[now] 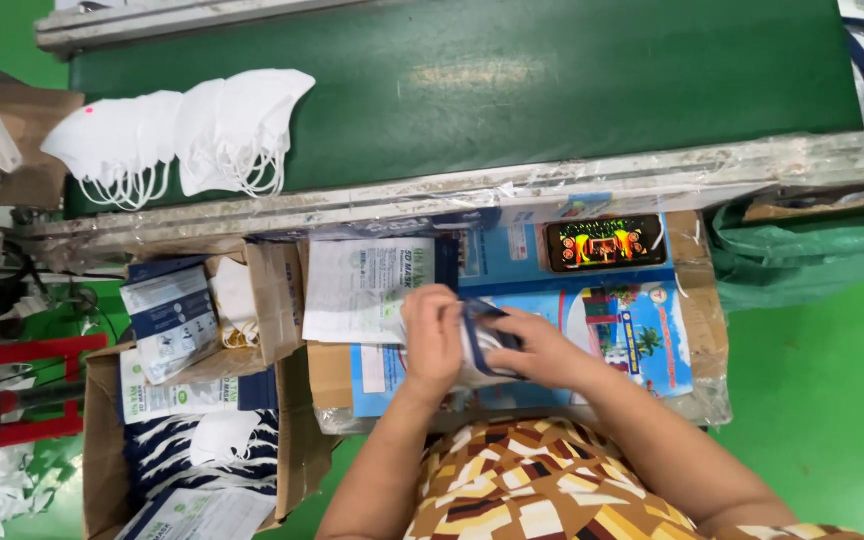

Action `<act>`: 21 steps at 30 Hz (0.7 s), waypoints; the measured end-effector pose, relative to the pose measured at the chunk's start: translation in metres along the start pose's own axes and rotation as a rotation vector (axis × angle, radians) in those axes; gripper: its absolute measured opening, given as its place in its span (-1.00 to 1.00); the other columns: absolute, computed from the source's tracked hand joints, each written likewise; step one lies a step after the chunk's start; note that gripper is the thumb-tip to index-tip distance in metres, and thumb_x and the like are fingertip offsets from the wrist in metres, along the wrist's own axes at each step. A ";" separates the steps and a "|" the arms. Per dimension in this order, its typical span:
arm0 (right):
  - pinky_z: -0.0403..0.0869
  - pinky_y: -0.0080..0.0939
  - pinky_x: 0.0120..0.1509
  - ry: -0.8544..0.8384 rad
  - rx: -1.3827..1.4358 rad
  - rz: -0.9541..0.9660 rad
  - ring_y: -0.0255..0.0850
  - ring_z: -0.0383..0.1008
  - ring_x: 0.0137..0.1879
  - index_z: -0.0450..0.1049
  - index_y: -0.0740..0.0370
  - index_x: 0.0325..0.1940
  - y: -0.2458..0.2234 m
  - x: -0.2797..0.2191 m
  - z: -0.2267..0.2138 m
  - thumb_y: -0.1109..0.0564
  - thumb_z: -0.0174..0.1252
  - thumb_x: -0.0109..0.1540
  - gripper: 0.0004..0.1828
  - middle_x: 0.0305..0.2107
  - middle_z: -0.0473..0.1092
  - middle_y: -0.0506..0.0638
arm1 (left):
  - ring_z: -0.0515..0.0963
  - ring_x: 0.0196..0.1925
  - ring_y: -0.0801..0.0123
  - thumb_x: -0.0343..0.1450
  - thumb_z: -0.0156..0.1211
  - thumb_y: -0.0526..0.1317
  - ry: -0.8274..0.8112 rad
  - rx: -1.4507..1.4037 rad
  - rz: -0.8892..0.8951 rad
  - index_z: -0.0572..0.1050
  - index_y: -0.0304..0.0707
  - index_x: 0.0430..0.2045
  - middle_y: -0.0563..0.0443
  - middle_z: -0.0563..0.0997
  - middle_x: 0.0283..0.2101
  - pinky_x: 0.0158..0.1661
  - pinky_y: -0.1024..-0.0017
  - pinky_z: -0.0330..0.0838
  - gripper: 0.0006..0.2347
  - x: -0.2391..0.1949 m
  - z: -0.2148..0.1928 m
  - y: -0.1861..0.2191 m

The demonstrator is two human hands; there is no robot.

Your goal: Packing face masks into plastic bags and placing them in boxes.

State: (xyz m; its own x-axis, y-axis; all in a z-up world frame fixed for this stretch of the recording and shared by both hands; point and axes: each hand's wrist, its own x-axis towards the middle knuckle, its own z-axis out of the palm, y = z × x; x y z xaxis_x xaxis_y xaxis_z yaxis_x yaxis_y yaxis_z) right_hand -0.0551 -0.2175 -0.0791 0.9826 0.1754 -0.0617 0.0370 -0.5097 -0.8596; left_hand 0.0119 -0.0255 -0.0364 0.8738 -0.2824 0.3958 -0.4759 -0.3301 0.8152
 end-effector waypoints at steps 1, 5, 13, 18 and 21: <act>0.53 -0.09 0.01 0.002 0.000 -0.006 0.09 0.58 -0.06 0.62 0.15 -0.05 -0.010 0.003 -0.013 0.12 0.31 0.18 -0.75 -0.15 0.52 0.14 | 0.46 0.01 0.08 0.48 0.13 -0.36 0.003 0.004 0.004 0.41 -0.33 -0.30 -0.07 0.52 -0.11 0.11 0.19 0.30 -0.96 0.010 -0.008 0.001; 0.46 -0.03 0.05 0.032 0.164 -0.186 0.08 0.51 -0.01 0.57 0.27 0.02 -0.027 -0.007 -0.025 0.16 0.34 0.16 -0.64 -0.09 0.44 0.20 | 0.55 -0.11 0.01 0.43 0.24 -0.30 -0.202 0.003 -0.048 0.50 -0.33 -0.29 -0.12 0.57 -0.18 -0.08 0.23 0.42 -0.91 0.020 -0.037 0.025; 0.50 -0.20 -0.01 0.124 0.259 -0.093 -0.12 0.58 -0.10 0.52 0.26 -0.05 -0.017 -0.003 -0.003 0.24 0.19 0.24 -0.81 -0.19 0.53 0.05 | 0.58 -0.25 0.01 0.37 0.29 -0.27 -0.389 0.145 0.153 0.58 -0.27 -0.33 -0.08 0.63 -0.23 -0.26 0.17 0.43 -0.90 0.019 -0.032 0.046; 0.43 -0.19 -0.16 -0.010 0.129 0.008 -0.06 0.44 -0.30 0.53 0.25 -0.21 0.008 0.001 -0.010 0.16 0.24 0.24 -0.89 -0.42 0.46 0.10 | 0.61 -0.23 0.05 0.40 0.30 -0.27 -0.223 0.064 0.112 0.56 -0.22 -0.34 -0.03 0.62 -0.24 -0.23 0.22 0.45 -0.93 0.018 -0.047 0.045; 0.39 -0.21 -0.20 0.037 -0.093 -0.054 -0.14 0.40 -0.33 0.54 0.26 -0.25 0.029 -0.004 -0.019 0.10 0.24 0.27 -0.85 -0.46 0.42 0.09 | 0.65 -0.15 0.04 0.44 0.29 -0.26 -0.219 -0.047 0.020 0.59 -0.22 -0.28 -0.06 0.65 -0.19 -0.13 0.26 0.52 -0.93 0.017 -0.051 0.030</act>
State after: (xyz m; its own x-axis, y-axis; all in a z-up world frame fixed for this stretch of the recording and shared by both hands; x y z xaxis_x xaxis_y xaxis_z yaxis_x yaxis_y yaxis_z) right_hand -0.0539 -0.2492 -0.0938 0.9846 0.1746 0.0035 0.1051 -0.5765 -0.8103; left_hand 0.0171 0.0055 0.0163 0.8194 -0.4793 0.3144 -0.4830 -0.2819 0.8290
